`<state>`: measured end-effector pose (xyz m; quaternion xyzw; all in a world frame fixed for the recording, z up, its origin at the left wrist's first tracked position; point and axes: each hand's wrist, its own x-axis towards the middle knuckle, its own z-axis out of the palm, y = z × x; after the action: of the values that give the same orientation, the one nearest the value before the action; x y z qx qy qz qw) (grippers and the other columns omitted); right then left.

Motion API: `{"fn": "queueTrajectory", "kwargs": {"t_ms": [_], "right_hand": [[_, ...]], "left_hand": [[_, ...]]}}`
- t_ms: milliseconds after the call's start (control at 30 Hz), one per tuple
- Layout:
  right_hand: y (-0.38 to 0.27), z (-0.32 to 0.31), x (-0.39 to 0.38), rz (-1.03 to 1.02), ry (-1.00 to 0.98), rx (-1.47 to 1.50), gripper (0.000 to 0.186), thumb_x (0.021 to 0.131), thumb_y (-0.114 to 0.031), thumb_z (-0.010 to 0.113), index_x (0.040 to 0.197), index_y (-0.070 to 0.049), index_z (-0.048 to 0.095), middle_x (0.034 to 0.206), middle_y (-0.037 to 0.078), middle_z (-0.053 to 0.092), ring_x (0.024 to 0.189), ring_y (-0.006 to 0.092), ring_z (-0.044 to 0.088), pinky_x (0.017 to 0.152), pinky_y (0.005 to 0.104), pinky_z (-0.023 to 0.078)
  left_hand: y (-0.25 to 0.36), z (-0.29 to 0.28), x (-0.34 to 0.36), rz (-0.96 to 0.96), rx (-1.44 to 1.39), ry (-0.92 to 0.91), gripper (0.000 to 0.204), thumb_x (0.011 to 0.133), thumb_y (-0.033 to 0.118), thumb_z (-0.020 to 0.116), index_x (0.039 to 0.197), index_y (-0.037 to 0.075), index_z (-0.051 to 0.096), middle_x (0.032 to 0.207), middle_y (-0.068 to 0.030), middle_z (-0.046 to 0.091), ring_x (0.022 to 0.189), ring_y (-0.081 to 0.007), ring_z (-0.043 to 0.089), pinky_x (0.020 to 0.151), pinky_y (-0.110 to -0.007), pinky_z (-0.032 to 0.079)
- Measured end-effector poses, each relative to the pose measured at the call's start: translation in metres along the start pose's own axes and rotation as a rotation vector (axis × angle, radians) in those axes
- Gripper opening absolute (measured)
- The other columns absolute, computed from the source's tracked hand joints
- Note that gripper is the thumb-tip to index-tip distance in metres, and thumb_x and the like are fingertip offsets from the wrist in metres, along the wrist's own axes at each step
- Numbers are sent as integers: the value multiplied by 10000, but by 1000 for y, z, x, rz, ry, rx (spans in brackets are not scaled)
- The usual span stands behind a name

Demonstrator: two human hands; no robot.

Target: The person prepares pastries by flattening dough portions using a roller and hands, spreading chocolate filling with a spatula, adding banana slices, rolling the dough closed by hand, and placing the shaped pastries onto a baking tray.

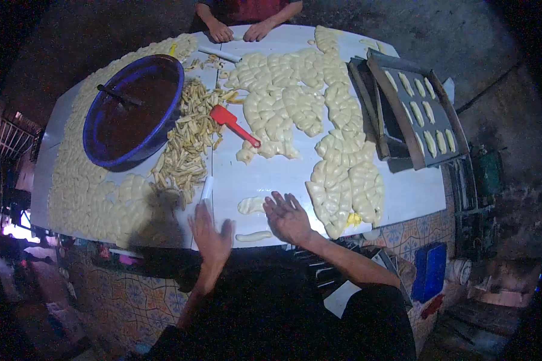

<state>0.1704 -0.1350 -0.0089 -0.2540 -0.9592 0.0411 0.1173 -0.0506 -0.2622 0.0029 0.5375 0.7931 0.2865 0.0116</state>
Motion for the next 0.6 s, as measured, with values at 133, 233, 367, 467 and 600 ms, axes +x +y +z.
{"fn": "queueTrajectory", "kwargs": {"t_ms": [133, 233, 367, 467, 600], "right_hand": [[-10, -12, 2, 77, 4, 232, 496, 928, -202, 618, 1389, -34, 548, 1461, 202, 544, 1417, 369, 450, 1078, 538, 422], [-6, -28, 3, 25, 225, 355, 609, 905, -177, 678, 1455, -29, 462, 1477, 240, 503, 1348, 417, 501, 991, 520, 483], [0, -40, 12, 142, -12, 495, 480, 841, -170, 774, 1276, -39, 618, 1054, 162, 715, 911, 367, 703, 814, 432, 561], [18, -6, 27, 62, 95, 252, 396, 929, -265, 673, 1255, -41, 652, 1268, 172, 664, 1268, 379, 580, 974, 482, 501], [27, 13, 43, 228, 84, 78, 371, 999, -301, 540, 1307, -139, 670, 1565, 139, 435, 1470, 392, 355, 1137, 573, 337]], "left_hand": [[-43, -6, -16, -443, 241, -82, 600, 806, 68, 704, 1369, -2, 508, 1195, -216, 600, 1143, -393, 552, 1010, -533, 384], [-37, -18, -9, -69, -22, -226, 450, 817, 8, 663, 1258, 15, 574, 1069, -155, 616, 1082, -354, 578, 984, -502, 407], [-9, -11, 35, 371, -57, -367, 339, 881, 100, 663, 1211, 31, 624, 1159, -101, 665, 1178, -336, 582, 1043, -525, 381], [-5, 22, 51, 387, -26, -246, 416, 923, 165, 641, 1317, 37, 602, 1338, -143, 613, 1341, -344, 494, 1153, -530, 290], [5, 53, 73, 214, 218, -208, 580, 988, 315, 545, 1492, 40, 463, 1580, -181, 392, 1507, -371, 276, 1195, -644, 137]]}}
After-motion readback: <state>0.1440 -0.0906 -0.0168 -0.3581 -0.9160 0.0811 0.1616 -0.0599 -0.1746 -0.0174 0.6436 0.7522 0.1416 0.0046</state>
